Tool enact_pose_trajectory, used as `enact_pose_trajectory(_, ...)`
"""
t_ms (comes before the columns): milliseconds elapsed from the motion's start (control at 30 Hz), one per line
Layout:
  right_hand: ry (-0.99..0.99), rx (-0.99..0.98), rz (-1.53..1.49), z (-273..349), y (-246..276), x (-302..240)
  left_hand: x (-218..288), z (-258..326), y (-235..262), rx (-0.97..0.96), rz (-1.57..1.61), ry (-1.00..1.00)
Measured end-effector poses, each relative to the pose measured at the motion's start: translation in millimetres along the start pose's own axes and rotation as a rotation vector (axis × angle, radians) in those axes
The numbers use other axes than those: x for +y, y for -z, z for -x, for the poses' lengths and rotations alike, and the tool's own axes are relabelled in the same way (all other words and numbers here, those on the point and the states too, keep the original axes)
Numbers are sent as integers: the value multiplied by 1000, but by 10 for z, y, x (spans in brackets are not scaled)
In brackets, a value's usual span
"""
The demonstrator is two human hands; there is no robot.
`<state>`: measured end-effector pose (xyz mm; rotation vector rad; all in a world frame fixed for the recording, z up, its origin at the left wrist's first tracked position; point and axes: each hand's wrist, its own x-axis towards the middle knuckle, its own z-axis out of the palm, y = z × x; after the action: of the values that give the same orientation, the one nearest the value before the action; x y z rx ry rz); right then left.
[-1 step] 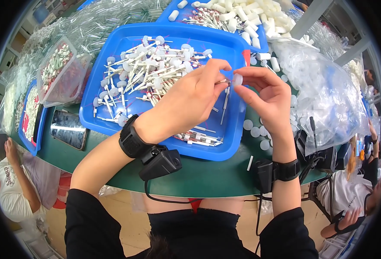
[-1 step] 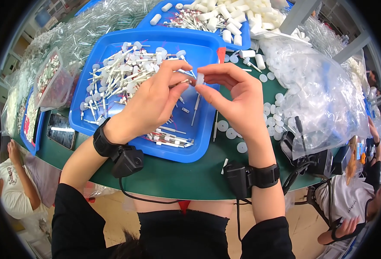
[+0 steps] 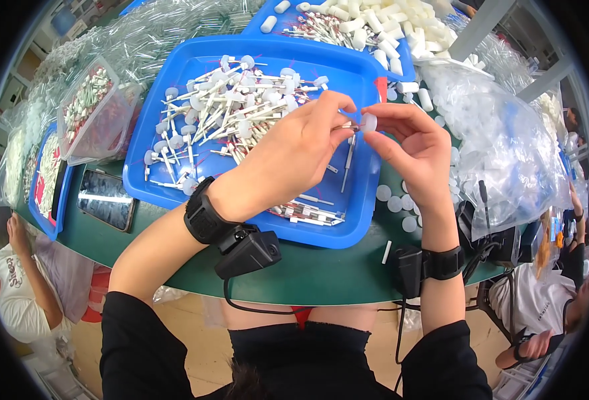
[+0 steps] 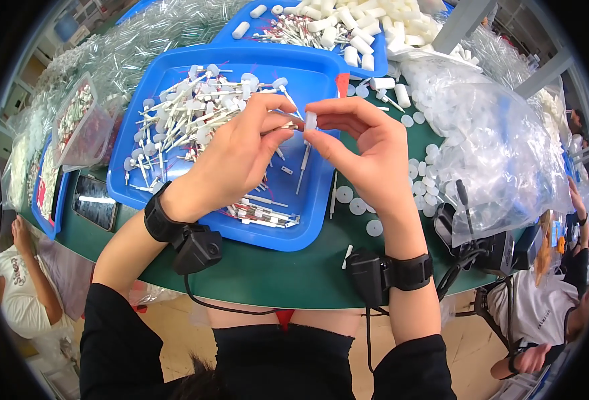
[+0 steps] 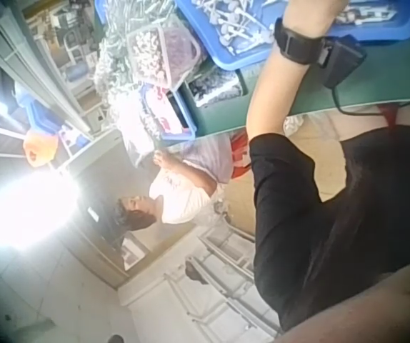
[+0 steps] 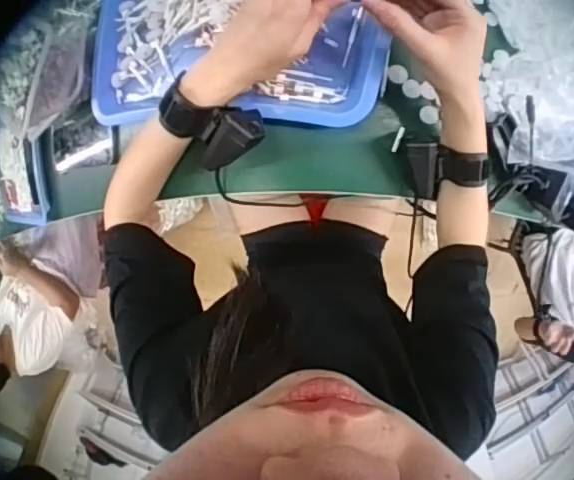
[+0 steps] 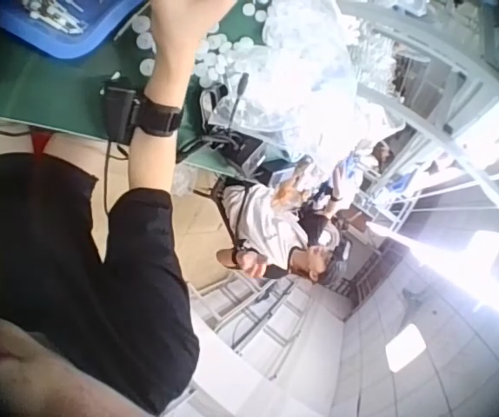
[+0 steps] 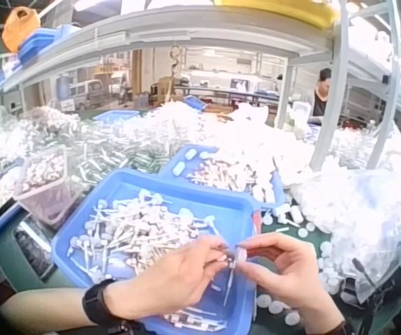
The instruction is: Assembling small white plastic components by joining parts together at a workbench.
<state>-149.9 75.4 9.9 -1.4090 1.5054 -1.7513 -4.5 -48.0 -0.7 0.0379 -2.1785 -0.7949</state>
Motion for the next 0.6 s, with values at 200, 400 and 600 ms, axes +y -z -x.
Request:
enact_pose_trajectory(200, -8, -27, 7, 27, -5, -10, -62, -17, 77, -35, -194, -26)
enact_pose_trajectory(400, -31, 4, 60, 30, -49, -17, -46, -43, 82, 16, -169, -119)
enact_pose_trajectory(600, 36, 40, 93, 37, -70, 0, -16, -69, 103, 23, -189, -174)
